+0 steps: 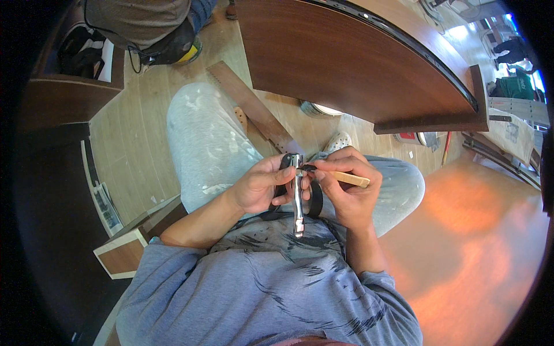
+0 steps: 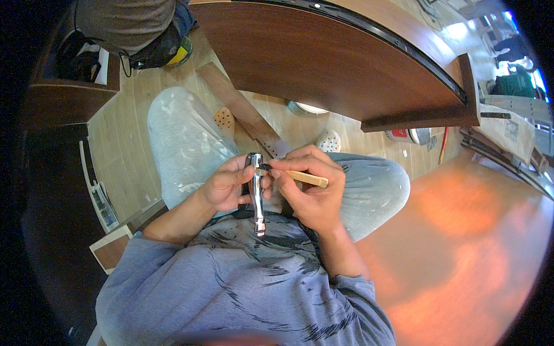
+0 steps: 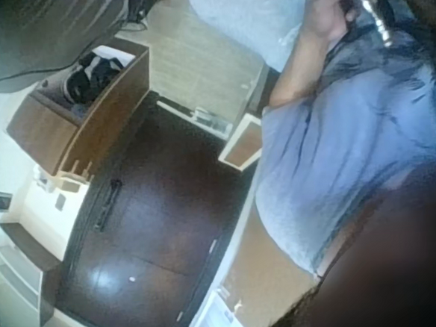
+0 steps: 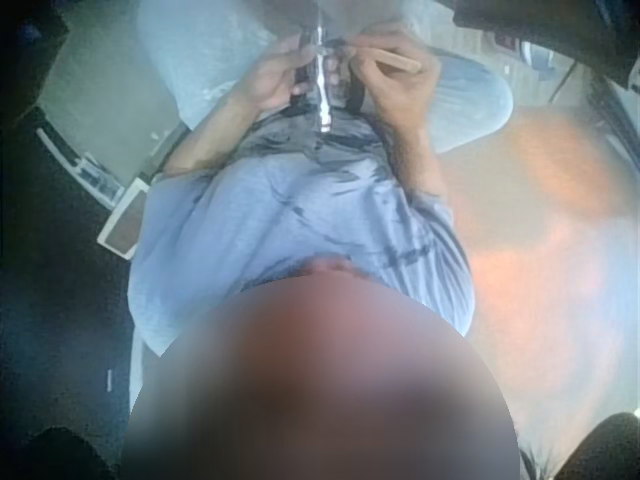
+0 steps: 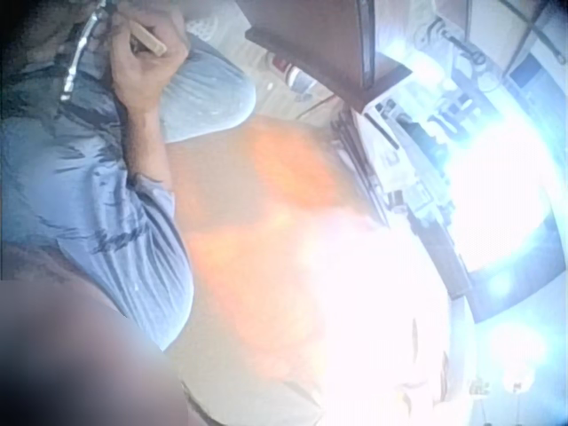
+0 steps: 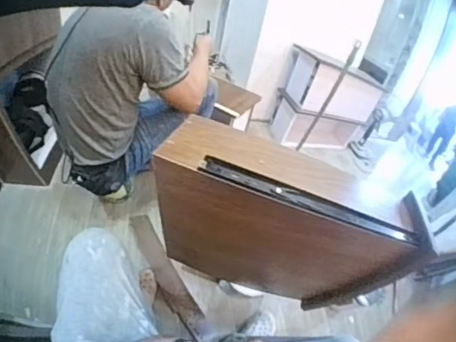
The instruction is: The person uses a staple gun to attach small wooden pieces to the edge of a wooden drawer. They repeatedly load staples, position the wood, and fire the staple gun to secure the pieces.
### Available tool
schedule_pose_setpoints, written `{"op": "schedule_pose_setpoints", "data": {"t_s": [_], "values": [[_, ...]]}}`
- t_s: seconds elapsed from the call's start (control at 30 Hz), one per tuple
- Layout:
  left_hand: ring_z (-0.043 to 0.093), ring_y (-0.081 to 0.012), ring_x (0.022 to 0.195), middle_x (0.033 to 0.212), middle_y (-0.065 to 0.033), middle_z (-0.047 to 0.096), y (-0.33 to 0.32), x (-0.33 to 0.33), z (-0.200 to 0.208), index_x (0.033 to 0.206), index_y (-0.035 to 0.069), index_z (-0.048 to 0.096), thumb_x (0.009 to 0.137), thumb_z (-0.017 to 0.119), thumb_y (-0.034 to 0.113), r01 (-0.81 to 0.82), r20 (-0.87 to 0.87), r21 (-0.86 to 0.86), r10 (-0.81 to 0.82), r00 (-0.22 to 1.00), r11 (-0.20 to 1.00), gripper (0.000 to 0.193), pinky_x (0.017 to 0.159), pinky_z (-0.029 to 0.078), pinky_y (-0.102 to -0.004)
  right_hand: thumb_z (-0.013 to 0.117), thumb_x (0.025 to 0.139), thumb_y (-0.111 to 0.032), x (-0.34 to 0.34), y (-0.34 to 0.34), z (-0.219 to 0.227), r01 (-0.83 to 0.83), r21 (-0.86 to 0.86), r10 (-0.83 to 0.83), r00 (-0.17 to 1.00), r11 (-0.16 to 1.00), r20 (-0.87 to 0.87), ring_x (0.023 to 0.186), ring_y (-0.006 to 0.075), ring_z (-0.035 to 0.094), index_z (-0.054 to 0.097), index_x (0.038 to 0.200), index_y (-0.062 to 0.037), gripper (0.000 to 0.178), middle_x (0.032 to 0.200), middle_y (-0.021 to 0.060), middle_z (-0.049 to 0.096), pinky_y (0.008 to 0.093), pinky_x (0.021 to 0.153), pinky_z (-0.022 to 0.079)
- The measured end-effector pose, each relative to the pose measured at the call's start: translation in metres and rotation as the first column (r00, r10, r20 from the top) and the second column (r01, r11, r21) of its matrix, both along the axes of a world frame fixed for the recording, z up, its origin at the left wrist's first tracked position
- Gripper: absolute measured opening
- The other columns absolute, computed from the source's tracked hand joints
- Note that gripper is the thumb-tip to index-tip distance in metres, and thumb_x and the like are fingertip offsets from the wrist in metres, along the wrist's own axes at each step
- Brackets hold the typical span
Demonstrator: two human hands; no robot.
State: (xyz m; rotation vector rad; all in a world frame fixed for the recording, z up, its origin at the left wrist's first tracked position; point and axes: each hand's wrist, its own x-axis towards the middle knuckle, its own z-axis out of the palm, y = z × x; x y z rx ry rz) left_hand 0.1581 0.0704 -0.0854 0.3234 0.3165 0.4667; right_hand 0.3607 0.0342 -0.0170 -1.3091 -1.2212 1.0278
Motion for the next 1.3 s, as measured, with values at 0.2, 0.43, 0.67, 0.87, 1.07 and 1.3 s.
{"op": "schedule_pose_setpoints", "data": {"t_s": [0.2,0.43,0.67,0.87,1.07,1.3], "values": [[0.072,-0.0219,0.095,0.103,-0.0091,0.067,-0.001,0.000,0.000,0.130,-0.001,0.056,0.102,0.065,0.035,0.020,0.007,-0.018,-0.019,1.000,1.000,0.046,0.049,0.044,-0.0203,0.077,0.084,0.004,0.007,0.001,-0.008,-0.059,-0.178,0.025,0.982,0.982,-0.189,0.081,0.0139,0.066,0.077,0.097,0.0031,0.013,0.093,0.0101,0.070,0.0255,0.072,0.052],[0.072,-0.0210,0.094,0.104,-0.0098,0.067,-0.002,-0.001,-0.001,0.132,-0.001,0.055,0.102,0.066,0.036,0.040,0.003,-0.007,-0.040,0.999,0.999,0.049,0.048,0.043,-0.0191,0.075,0.087,0.004,0.007,0.000,-0.012,-0.096,-0.220,0.011,0.933,0.971,-0.360,0.082,0.0135,0.067,0.076,0.099,0.0035,0.012,0.093,0.0089,0.070,0.0244,0.073,0.051],[0.072,-0.0237,0.094,0.103,-0.0108,0.067,-0.002,0.001,-0.004,0.126,0.002,0.057,0.101,0.067,0.036,0.037,0.053,0.004,-0.037,0.998,0.999,0.044,0.049,0.043,-0.0203,0.077,0.084,0.004,0.014,-0.001,-0.011,-0.139,-0.124,0.103,0.961,0.982,-0.257,0.082,0.0136,0.065,0.076,0.099,0.0038,0.015,0.091,0.0090,0.069,0.0262,0.074,0.050],[0.070,-0.0160,0.094,0.102,-0.0093,0.067,-0.002,0.001,-0.001,0.116,0.003,0.059,0.102,0.064,0.040,0.019,0.066,0.036,-0.021,0.998,0.999,0.041,0.050,0.041,-0.0187,0.074,0.083,0.007,0.015,-0.002,-0.014,-0.113,-0.059,0.067,0.858,0.992,-0.510,0.083,0.0166,0.065,0.074,0.095,0.0030,0.012,0.091,0.0095,0.069,0.0289,0.076,0.050],[0.072,-0.0218,0.093,0.105,-0.0111,0.065,0.000,0.001,0.000,0.115,0.004,0.058,0.101,0.067,0.036,0.014,0.084,-0.011,-0.013,0.996,1.000,0.036,0.047,0.042,-0.0204,0.076,0.085,0.001,0.025,-0.003,-0.006,-0.103,-0.087,0.075,0.955,0.991,-0.285,0.092,0.0292,0.073,0.069,0.092,0.0016,0.010,0.089,0.0111,0.064,0.0393,0.085,0.058],[0.076,-0.0266,0.095,0.106,-0.0140,0.068,0.007,-0.001,0.046,0.116,0.001,0.059,0.101,0.066,0.025,-0.010,-0.175,0.131,0.034,0.984,0.991,0.029,0.044,0.047,-0.0212,0.056,0.086,-0.001,0.022,-0.003,-0.019,0.021,-0.287,-0.183,0.815,0.958,-0.550,0.092,0.0252,0.067,0.072,0.094,0.0049,0.018,0.089,0.0136,0.066,0.0343,0.083,0.053]]}}
